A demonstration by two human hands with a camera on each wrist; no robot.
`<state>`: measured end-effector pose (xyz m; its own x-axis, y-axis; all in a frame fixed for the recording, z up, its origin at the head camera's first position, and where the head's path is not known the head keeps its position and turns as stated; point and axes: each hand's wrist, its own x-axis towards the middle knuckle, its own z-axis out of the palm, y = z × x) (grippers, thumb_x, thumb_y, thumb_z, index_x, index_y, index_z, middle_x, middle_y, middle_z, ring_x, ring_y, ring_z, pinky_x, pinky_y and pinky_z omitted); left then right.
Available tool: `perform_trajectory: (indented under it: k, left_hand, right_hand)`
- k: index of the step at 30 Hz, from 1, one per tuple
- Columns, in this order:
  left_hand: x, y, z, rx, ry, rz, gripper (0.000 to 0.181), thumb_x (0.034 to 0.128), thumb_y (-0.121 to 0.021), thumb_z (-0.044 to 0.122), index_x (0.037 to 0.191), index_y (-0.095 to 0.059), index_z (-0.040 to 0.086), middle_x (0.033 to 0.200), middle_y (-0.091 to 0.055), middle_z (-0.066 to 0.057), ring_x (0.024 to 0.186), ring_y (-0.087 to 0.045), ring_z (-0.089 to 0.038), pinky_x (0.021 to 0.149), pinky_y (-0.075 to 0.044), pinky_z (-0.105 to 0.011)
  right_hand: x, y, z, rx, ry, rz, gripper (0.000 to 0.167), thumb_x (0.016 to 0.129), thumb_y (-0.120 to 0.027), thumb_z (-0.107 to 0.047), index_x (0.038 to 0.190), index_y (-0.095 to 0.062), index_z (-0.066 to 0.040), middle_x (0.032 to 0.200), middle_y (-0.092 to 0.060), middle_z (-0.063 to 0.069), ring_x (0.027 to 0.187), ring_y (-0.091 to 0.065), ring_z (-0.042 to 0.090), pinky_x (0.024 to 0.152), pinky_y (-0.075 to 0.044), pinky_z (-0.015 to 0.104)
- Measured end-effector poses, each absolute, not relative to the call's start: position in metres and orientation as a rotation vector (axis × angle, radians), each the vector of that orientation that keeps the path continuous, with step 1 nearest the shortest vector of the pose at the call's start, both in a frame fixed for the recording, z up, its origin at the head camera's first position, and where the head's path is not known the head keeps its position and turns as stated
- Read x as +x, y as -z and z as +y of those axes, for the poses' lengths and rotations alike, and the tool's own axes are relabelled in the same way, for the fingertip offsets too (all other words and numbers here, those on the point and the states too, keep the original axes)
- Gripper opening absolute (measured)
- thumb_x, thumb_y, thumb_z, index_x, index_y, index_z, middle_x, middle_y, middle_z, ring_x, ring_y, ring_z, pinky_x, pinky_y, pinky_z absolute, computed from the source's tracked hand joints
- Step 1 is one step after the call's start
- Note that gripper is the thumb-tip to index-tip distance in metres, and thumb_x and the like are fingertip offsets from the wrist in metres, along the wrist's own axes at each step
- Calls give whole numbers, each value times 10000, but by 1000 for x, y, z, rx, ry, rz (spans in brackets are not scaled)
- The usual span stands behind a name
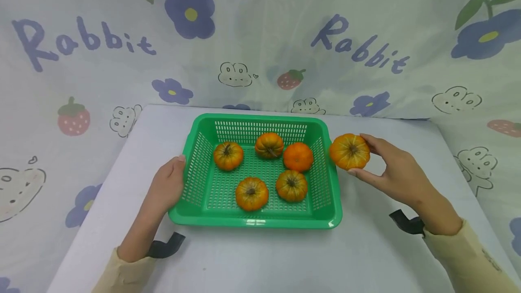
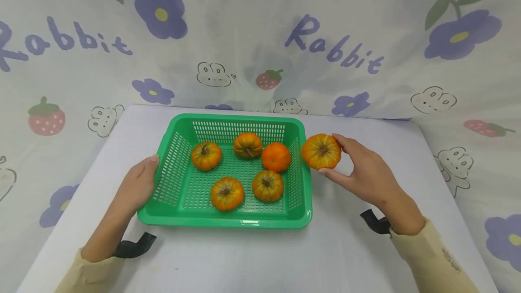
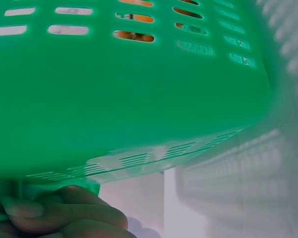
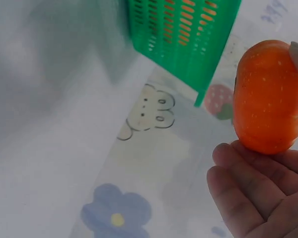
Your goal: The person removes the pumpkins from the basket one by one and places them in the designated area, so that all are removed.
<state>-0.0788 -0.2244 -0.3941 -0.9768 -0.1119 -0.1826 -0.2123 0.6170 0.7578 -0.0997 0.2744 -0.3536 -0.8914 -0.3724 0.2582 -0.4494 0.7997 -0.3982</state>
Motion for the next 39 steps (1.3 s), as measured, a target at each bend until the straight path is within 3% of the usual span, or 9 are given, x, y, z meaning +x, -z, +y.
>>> perform_trajectory:
  k: [11,22,39]
  left_hand:
    - [-78,391,-224,-273,-1295,2726,636,1133,-166,512,1100,-541,-1,766,-563,-131,587,-575,-244,492,-515,-369]
    - [-78,392,-224,-305,-1284,2745,624,1133,-190,519,1062,-533,3,761,-569,-130,598,-575,-245,490,-509,-361]
    - [-78,393,-223,-296,-1314,2741,627,1134,-200,518,1076,-538,-7,760,-576,-134,591,-579,-243,479,-508,-362]
  right_hand:
    - [-114,379,293,413,-824,-2864,839,873,-890,-270,1512,-446,46,1442,-552,297,1161,-625,554,905,-515,676]
    - [-129,409,303,230,-927,-2954,854,959,-779,-431,1532,-388,67,1475,-512,334,1267,-554,560,999,-459,689]
    - [-137,433,308,206,-862,-3078,847,1013,-696,-444,1537,-332,113,1490,-455,383,1237,-544,592,989,-467,689]
